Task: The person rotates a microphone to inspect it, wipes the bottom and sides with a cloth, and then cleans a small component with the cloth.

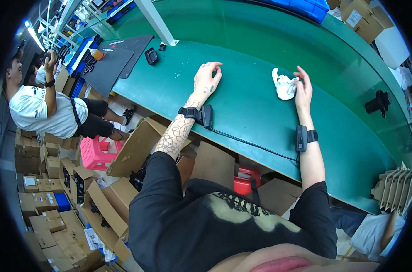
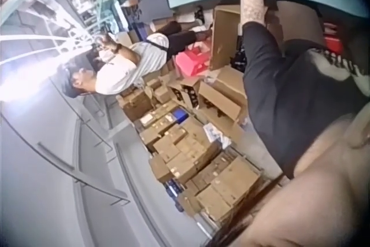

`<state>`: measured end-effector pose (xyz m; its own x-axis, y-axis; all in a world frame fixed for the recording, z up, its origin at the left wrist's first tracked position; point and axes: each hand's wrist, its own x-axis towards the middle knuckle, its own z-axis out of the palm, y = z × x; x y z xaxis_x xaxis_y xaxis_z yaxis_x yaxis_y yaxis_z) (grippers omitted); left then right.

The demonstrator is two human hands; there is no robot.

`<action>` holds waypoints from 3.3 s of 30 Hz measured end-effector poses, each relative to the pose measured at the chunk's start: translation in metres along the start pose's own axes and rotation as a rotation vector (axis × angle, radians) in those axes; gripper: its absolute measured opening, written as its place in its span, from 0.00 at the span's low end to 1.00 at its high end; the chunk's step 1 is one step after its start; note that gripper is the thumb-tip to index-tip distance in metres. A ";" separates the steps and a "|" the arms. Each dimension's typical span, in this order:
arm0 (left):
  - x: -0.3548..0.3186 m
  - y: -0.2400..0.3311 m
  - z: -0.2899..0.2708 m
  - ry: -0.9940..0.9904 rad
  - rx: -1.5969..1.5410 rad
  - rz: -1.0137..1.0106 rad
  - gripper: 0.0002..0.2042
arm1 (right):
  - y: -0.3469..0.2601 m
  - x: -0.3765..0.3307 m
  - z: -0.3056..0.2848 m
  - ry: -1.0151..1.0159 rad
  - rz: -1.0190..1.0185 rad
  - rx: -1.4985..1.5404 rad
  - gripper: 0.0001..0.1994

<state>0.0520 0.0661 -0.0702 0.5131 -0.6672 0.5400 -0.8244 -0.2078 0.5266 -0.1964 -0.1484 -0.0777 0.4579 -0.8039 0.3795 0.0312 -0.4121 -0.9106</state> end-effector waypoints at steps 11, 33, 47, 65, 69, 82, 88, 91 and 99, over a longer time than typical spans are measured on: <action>-0.010 -0.139 -0.082 0.243 0.377 -0.419 0.17 | 0.014 0.014 -0.007 0.094 0.041 0.152 0.15; 0.003 -0.140 -0.088 0.339 0.582 -0.641 0.23 | 0.012 0.004 0.002 0.130 0.032 0.025 0.12; 0.013 -0.102 -0.057 0.401 0.614 -0.025 0.20 | 0.017 0.007 0.008 0.146 -0.142 -0.196 0.13; 0.051 0.104 0.127 -0.210 -0.417 -0.066 0.08 | 0.027 0.020 -0.016 0.175 0.090 0.092 0.08; 0.052 0.108 0.131 -0.255 -0.432 0.164 0.09 | 0.020 0.019 -0.015 0.192 0.126 0.140 0.09; 0.055 0.107 0.137 -0.379 -0.750 -0.055 0.07 | 0.014 0.018 -0.014 0.260 0.041 0.224 0.13; 0.055 0.111 0.136 -0.392 -1.032 -0.238 0.08 | -0.002 0.009 -0.013 0.266 -0.179 -0.196 0.12; 0.057 0.112 0.135 -0.441 -1.078 -0.305 0.09 | 0.003 0.011 -0.012 0.156 -0.177 -0.185 0.10; 0.056 0.118 0.131 -0.540 -1.052 -0.278 0.09 | 0.010 0.014 -0.010 0.049 -0.112 -0.111 0.07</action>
<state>-0.0475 -0.0895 -0.0641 0.2690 -0.9564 0.1133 0.0236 0.1242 0.9920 -0.1984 -0.1677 -0.0799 0.4133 -0.7689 0.4878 -0.0199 -0.5432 -0.8394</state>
